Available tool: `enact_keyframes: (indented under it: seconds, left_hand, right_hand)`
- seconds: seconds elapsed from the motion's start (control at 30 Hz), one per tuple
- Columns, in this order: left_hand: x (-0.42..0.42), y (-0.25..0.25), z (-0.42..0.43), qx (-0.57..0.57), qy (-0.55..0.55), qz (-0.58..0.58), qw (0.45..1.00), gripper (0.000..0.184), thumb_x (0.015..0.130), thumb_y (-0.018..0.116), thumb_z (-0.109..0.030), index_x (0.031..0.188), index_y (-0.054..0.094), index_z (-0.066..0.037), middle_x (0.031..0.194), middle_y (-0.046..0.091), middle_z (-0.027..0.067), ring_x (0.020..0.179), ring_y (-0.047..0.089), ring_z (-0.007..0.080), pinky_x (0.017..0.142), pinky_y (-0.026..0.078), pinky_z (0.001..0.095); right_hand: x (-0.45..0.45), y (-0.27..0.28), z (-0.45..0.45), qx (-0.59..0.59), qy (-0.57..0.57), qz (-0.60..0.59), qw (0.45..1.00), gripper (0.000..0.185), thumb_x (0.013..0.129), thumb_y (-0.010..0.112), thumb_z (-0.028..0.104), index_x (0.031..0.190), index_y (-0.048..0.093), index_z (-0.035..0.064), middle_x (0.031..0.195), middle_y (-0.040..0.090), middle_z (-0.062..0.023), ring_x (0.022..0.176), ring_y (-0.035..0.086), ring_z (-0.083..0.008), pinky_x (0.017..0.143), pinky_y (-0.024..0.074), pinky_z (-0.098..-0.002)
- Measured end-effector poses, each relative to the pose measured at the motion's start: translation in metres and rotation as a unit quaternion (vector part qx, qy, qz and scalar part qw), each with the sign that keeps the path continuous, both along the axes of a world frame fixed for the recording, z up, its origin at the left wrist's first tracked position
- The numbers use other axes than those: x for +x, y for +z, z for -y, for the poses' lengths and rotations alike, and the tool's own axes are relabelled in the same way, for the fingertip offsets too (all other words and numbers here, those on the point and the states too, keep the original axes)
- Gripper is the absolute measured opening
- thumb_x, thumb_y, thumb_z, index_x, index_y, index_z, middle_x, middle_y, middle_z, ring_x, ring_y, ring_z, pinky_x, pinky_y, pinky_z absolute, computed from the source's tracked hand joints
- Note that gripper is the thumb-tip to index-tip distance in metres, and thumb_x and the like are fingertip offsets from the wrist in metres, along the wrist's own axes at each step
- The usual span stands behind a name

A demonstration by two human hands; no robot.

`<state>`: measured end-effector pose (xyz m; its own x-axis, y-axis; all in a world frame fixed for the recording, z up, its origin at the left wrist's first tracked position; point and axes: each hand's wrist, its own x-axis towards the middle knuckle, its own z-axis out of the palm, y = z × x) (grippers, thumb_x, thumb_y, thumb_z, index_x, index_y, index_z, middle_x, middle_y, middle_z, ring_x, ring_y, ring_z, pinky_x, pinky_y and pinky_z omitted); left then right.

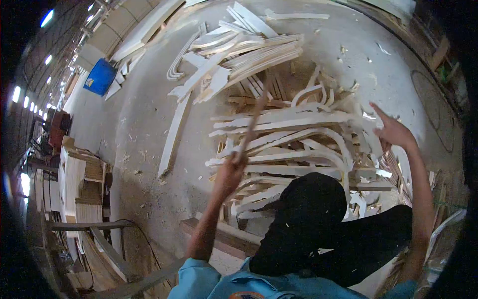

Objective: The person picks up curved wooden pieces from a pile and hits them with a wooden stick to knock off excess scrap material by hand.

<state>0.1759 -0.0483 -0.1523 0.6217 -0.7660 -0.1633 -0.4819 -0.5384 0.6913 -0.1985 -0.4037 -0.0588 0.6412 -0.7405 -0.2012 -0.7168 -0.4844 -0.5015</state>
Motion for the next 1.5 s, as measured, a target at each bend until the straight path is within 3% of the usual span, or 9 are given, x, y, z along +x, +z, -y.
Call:
enact_keyframes:
  seconds: [0.1,0.2,0.4,0.53,0.67,0.87,1.1,1.2,1.5]
  left_hand:
    - [0.085,-0.013,-0.010,0.015,0.051,0.105,0.993,0.033,0.098,0.059,-0.036,0.102,0.059,-0.004,0.088,0.067,0.0269,0.083,0.067,0.0452,0.069,0.051,0.0519]
    - [0.202,-0.034,-0.010,0.152,0.020,0.342,0.927,0.042,0.096,0.057,-0.048,0.099,0.066,-0.007,0.086,0.069,0.0228,0.080,0.068,0.0438,0.067,0.053,0.0552]
    - [0.280,0.033,0.054,0.308,0.020,0.398,0.864,0.045,0.091,0.062,-0.050,0.111,0.071,-0.011,0.107,0.071,0.0175,0.100,0.069,0.0359,0.080,0.057,0.0492]
    - [0.369,-0.020,0.087,0.343,-0.143,0.485,0.791,0.044,0.088,0.068,-0.044,0.111,0.069,-0.007,0.116,0.069,0.0159,0.105,0.068,0.0330,0.083,0.057,0.0481]
    - [0.337,0.027,0.100,0.264,-0.190,0.403,0.855,0.045,0.090,0.067,-0.042,0.079,0.070,0.001,0.082,0.072,0.0182,0.078,0.073,0.0312,0.069,0.059,0.0474]
    - [0.286,0.057,0.083,0.264,-0.131,0.200,0.935,0.048,0.093,0.065,-0.036,0.067,0.063,0.005,0.054,0.060,0.0113,0.039,0.059,0.0222,0.039,0.051,0.0369]
    - [0.227,0.070,0.073,0.234,-0.129,0.158,0.950,0.044,0.095,0.064,-0.038,0.078,0.066,0.002,0.060,0.057,0.0070,0.050,0.058,0.0157,0.047,0.052,0.0369]
    - [0.142,0.054,0.097,0.116,-0.385,0.251,0.881,0.040,0.099,0.055,-0.041,0.099,0.067,-0.003,0.085,0.070,0.0195,0.078,0.066,0.0414,0.071,0.052,0.0490]
    - [0.110,-0.020,0.199,-0.061,-0.125,0.261,0.955,0.037,0.093,0.063,-0.038,0.098,0.061,-0.002,0.083,0.068,0.0225,0.080,0.066,0.0438,0.068,0.050,0.0533]
  right_hand:
    - [0.000,0.021,-0.010,0.128,-0.021,-0.191,0.973,0.074,0.096,0.060,0.023,0.158,0.020,0.0274,0.073,0.069,-0.0113,0.062,0.067,-0.0163,0.056,0.0575,-0.0352]
    - [-0.008,0.019,-0.001,0.104,0.026,-0.151,0.983,0.075,0.094,0.065,0.031,0.157,0.025,0.0212,0.081,0.072,-0.0151,0.061,0.068,-0.0186,0.065,0.0557,-0.0377]
    - [-0.012,0.001,0.008,0.107,0.082,-0.145,0.980,0.071,0.096,0.063,0.039,0.155,0.030,0.0185,0.093,0.072,-0.0163,0.080,0.069,-0.0199,0.071,0.0539,-0.0363]
    - [-0.012,0.006,0.003,0.140,0.046,-0.130,0.980,0.069,0.096,0.062,0.039,0.154,0.032,0.0169,0.095,0.072,-0.0165,0.079,0.069,-0.0228,0.073,0.0543,-0.0374]
    - [-0.020,-0.009,0.012,0.118,0.050,-0.122,0.984,0.068,0.097,0.062,0.037,0.154,0.032,0.0171,0.099,0.072,-0.0180,0.081,0.070,-0.0238,0.076,0.0548,-0.0391]
    - [-0.028,-0.022,0.021,0.117,0.070,-0.120,0.983,0.066,0.097,0.061,0.036,0.154,0.032,0.0186,0.105,0.072,-0.0187,0.084,0.070,-0.0250,0.081,0.0542,-0.0389]
    - [-0.020,-0.026,0.021,0.125,0.059,-0.133,0.981,0.065,0.096,0.061,0.038,0.153,0.034,0.0214,0.102,0.071,-0.0198,0.088,0.070,-0.0296,0.084,0.0538,-0.0412]
    - [-0.014,-0.029,0.022,0.084,0.089,-0.133,0.984,0.064,0.096,0.062,0.039,0.152,0.036,0.0201,0.102,0.071,-0.0198,0.090,0.069,-0.0294,0.084,0.0539,-0.0409]
    - [-0.031,0.004,0.005,0.130,0.012,-0.096,0.987,0.061,0.098,0.061,0.038,0.151,0.039,0.0179,0.097,0.070,-0.0139,0.087,0.067,-0.0212,0.080,0.0527,-0.0362]
